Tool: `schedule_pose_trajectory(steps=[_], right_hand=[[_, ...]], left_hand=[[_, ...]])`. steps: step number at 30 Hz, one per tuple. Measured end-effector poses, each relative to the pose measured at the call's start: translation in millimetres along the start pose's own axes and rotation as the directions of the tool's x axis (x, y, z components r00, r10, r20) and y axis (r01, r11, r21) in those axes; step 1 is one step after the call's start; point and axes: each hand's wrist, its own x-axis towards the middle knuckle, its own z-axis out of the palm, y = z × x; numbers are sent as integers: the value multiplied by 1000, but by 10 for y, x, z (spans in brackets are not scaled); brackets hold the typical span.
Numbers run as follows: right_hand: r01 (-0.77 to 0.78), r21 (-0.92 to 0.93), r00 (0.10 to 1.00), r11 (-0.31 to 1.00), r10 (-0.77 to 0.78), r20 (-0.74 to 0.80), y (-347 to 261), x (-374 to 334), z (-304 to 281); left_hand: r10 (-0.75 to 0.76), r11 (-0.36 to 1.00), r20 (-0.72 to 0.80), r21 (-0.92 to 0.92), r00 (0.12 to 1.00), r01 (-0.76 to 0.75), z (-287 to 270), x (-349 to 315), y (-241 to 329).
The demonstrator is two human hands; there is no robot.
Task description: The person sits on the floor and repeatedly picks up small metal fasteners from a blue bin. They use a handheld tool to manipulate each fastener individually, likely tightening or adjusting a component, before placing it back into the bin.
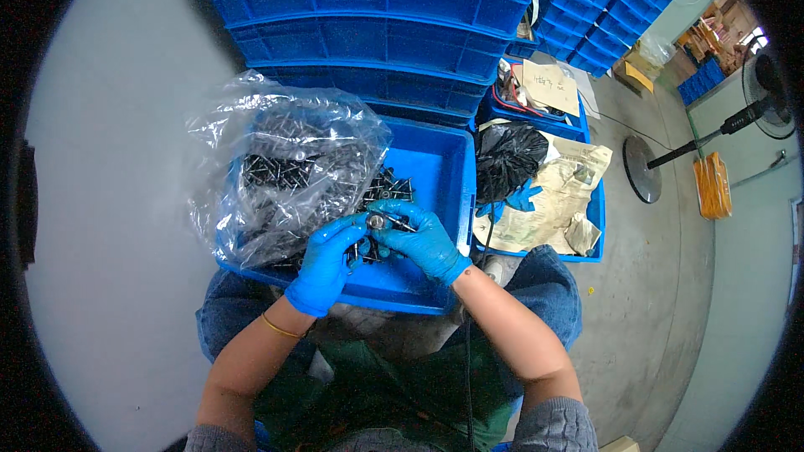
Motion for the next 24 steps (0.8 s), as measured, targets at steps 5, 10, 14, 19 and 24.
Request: schedule_pose_trajectory(steps=[5,10,14,19,24], right_hand=[[76,-41,997,996,-76,-12,33,38,-25],[53,25,998,998,-54,20,14,17,-24],[104,-78,994,991,-102,29,3,-22,32],[243,-177,958,954,-265,-109,148,-38,110],[345,-266,912,900,-388,-132,134,-46,116]], left_hand=[[-1,1000,11,21,1000,1,57,-29,84],[236,960,86,133,968,-245,173,-106,171],[444,839,70,317,894,-441,114,-10,-9],[292,930,-7,235,957,-282,126,-48,-23],[86,995,-106,52,991,-81,157,-64,28]])
